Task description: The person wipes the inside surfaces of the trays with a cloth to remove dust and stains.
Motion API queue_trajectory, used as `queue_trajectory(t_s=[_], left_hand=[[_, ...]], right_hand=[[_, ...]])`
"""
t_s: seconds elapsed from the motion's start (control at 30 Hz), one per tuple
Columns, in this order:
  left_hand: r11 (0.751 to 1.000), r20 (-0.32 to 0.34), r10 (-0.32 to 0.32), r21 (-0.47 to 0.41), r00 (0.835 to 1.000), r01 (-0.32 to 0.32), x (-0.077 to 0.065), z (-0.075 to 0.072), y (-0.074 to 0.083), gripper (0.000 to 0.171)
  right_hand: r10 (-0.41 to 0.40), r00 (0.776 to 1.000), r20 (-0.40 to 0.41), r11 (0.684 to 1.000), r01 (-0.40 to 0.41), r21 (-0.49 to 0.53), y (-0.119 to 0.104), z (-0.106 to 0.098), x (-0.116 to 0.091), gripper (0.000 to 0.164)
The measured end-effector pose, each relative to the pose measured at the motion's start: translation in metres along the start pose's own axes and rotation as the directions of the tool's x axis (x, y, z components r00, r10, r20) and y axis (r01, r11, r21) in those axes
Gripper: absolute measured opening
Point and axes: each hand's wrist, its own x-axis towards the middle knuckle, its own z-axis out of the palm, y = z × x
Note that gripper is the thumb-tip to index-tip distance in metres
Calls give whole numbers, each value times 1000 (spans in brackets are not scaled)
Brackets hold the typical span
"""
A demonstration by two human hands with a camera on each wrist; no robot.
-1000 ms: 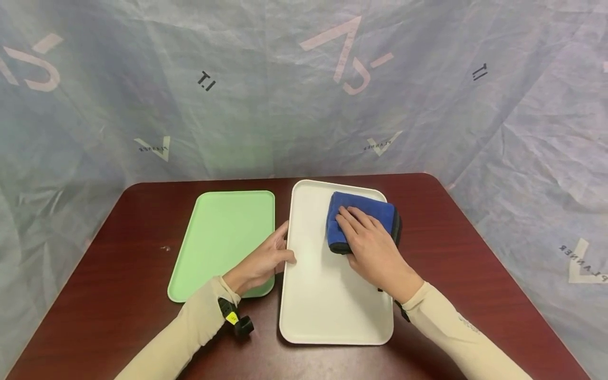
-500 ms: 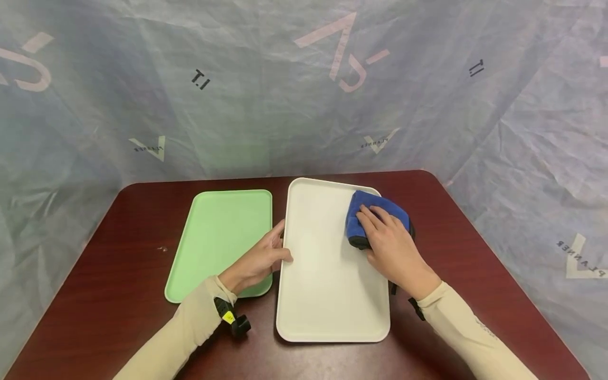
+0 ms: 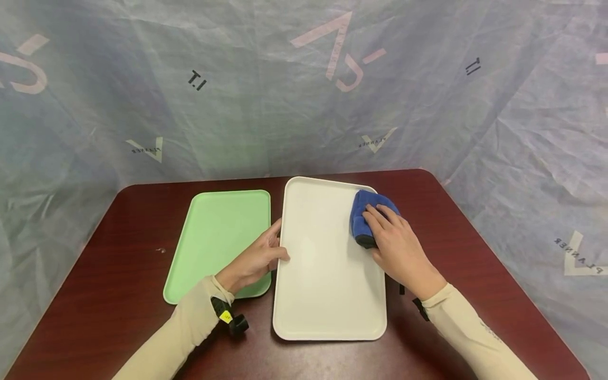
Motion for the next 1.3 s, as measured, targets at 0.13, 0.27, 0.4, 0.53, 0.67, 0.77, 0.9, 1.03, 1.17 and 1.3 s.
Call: queue_trajectory(t_s=[0.13, 0.27, 0.4, 0.53, 0.67, 0.77, 0.9, 1.03, 1.17, 1.3], left_hand=[[1000, -1, 9, -4, 1000, -9, 0, 0, 0, 94], [1000, 2, 10, -6, 1000, -10, 0, -1, 0, 94], [1000, 7, 11, -11, 1000, -11, 1, -2, 1, 94], [1000, 13, 11, -12, 1000, -11, 1, -2, 1, 94], [1000, 19, 11, -9, 1000, -11, 1, -2, 0, 93], [1000, 22, 14, -7, 1000, -13, 1, -1, -1, 92], [1000, 27, 15, -2, 1000, -15, 2, 1, -1, 91], [1000, 39, 20, 1, 999, -20, 1, 3, 0, 92], [1000, 35, 22, -8, 999, -22, 0, 5, 1, 93], [1000, 30, 18, -10, 999, -17, 0, 5, 1, 94]], right_hand=[[-20, 1000, -2, 1000, 20, -3, 0, 2, -1, 69], [-43, 999, 17, 999, 42, 8, -1, 2, -4, 69], [-54, 998, 24, 998, 53, 23, 0, 3, -7, 68], [-68, 997, 18, 997, 68, 28, 0, 3, -7, 68], [-80, 997, 17, 996, 79, 30, -2, 3, -6, 68], [-82, 997, 15, 996, 81, 38, -5, 4, -6, 69], [-99, 995, 8, 993, 99, 57, -12, 7, -5, 70], [-120, 993, -14, 989, 121, 86, -19, 9, -3, 72], [-133, 991, -29, 984, 135, 116, -27, 9, 3, 73], [-158, 987, -31, 978, 160, 135, -35, 8, 10, 73]])
